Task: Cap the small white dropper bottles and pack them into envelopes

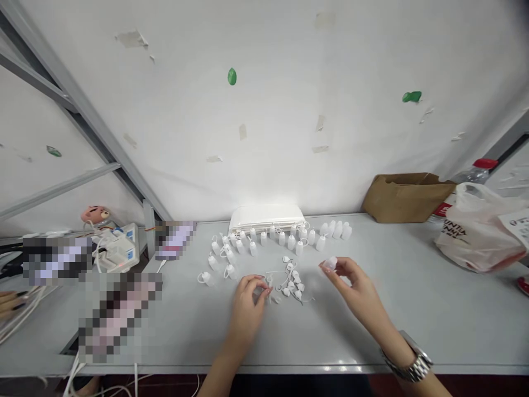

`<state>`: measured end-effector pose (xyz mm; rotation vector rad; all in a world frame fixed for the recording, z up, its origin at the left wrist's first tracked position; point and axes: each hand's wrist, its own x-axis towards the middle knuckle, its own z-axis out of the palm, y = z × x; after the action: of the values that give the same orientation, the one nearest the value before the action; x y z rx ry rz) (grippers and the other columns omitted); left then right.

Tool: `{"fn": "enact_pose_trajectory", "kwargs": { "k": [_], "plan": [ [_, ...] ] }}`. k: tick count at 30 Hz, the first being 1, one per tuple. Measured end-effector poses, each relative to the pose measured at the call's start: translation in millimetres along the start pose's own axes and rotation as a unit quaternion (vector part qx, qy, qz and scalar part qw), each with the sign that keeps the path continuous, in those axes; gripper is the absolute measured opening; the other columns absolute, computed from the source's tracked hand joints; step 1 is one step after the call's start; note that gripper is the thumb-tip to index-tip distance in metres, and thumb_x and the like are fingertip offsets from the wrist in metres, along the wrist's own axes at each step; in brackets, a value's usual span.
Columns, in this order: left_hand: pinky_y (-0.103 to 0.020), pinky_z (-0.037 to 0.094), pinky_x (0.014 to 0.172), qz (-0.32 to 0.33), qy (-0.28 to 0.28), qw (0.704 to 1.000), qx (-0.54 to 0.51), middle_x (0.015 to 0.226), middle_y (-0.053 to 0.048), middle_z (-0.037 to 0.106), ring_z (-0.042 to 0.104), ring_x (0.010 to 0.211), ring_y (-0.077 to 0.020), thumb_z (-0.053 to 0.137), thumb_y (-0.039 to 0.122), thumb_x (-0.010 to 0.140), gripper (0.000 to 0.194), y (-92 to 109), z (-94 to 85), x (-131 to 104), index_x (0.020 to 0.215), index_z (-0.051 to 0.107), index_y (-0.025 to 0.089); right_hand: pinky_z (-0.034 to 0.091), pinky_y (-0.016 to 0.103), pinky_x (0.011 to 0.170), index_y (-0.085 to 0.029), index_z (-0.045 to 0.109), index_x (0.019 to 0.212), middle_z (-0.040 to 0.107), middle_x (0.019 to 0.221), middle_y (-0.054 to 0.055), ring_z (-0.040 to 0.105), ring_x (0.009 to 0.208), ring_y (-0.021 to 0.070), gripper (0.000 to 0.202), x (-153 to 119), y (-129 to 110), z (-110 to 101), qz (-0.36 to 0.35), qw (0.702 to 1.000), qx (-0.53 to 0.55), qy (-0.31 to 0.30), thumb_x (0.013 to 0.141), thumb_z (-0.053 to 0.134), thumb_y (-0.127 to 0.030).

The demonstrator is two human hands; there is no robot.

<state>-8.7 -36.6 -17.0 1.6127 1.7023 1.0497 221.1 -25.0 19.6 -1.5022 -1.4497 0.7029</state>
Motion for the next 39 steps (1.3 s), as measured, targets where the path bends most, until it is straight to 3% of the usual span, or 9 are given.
{"fn": "enact_pose_trajectory", "kwargs": {
  "k": [6,11,16,25,31,39],
  "plan": [
    [-0.036,0.048,0.077,-0.015,0.029,0.998,-0.059,0.105,-0.008,0.060,0.059,0.096,-0.0235,0.058,0.033,0.075,0.014,0.3,-1.4,0.4,0.068,0.062,0.021,0.048,0.028,0.069,-0.021,0.059,0.084,0.063,0.076,0.002,0.058,0.073,0.0169,0.021,-17.7,-7.0,26.7,-0.007,0.991,0.035,-0.128,0.082,0.054,-0.041],
    [-0.037,0.044,0.086,-0.025,0.048,0.994,-0.098,0.111,-0.009,0.062,0.053,0.111,-0.0265,0.059,0.035,0.075,0.015,2.7,-2.5,1.5,0.070,0.061,0.021,0.046,0.027,0.067,-0.021,0.058,0.084,0.061,0.071,0.001,0.056,0.069,0.0165,0.019,-22.7,-10.5,39.8,-0.007,0.986,0.041,-0.164,0.083,0.054,-0.039],
    [-0.041,0.043,0.089,-0.067,0.014,0.977,-0.203,0.096,-0.010,0.071,0.062,0.101,-0.0257,0.058,0.034,0.077,0.015,4.4,-3.6,3.7,0.073,0.058,0.020,0.044,0.025,0.061,-0.020,0.059,0.082,0.056,0.065,-0.002,0.052,0.063,0.0151,0.017,-27.1,-15.8,46.8,-0.005,0.980,0.039,-0.196,0.081,0.055,-0.037],
    [-0.042,0.035,0.101,-0.068,0.032,0.958,-0.276,0.101,-0.010,0.072,0.054,0.116,-0.0250,0.063,0.035,0.075,0.016,2.0,-3.2,3.4,0.072,0.058,0.020,0.046,0.027,0.062,-0.018,0.064,0.091,0.062,0.073,0.002,0.054,0.065,0.0163,0.021,-30.7,-13.6,57.5,-0.027,0.981,0.009,-0.191,0.081,0.055,-0.034],
    [-0.038,0.044,0.091,-0.113,0.063,0.935,-0.329,0.089,-0.009,0.075,0.065,0.099,-0.0244,0.066,0.039,0.070,0.022,5.5,-6.7,4.2,0.071,0.057,0.019,0.047,0.027,0.061,-0.019,0.064,0.092,0.063,0.074,0.002,0.055,0.064,0.0161,0.021,-31.1,-12.7,59.2,-0.034,0.983,0.010,-0.182,0.082,0.055,-0.035],
    [-0.035,0.048,0.077,-0.139,0.078,0.936,-0.314,0.074,-0.005,0.073,0.067,0.078,-0.0213,0.067,0.039,0.067,0.023,4.2,-4.9,8.2,0.069,0.059,0.018,0.048,0.028,0.064,-0.021,0.064,0.093,0.065,0.078,0.003,0.056,0.067,0.0170,0.019,-33.3,-17.4,64.8,-0.043,0.980,0.009,-0.195,0.082,0.055,-0.034]
  ]
}}
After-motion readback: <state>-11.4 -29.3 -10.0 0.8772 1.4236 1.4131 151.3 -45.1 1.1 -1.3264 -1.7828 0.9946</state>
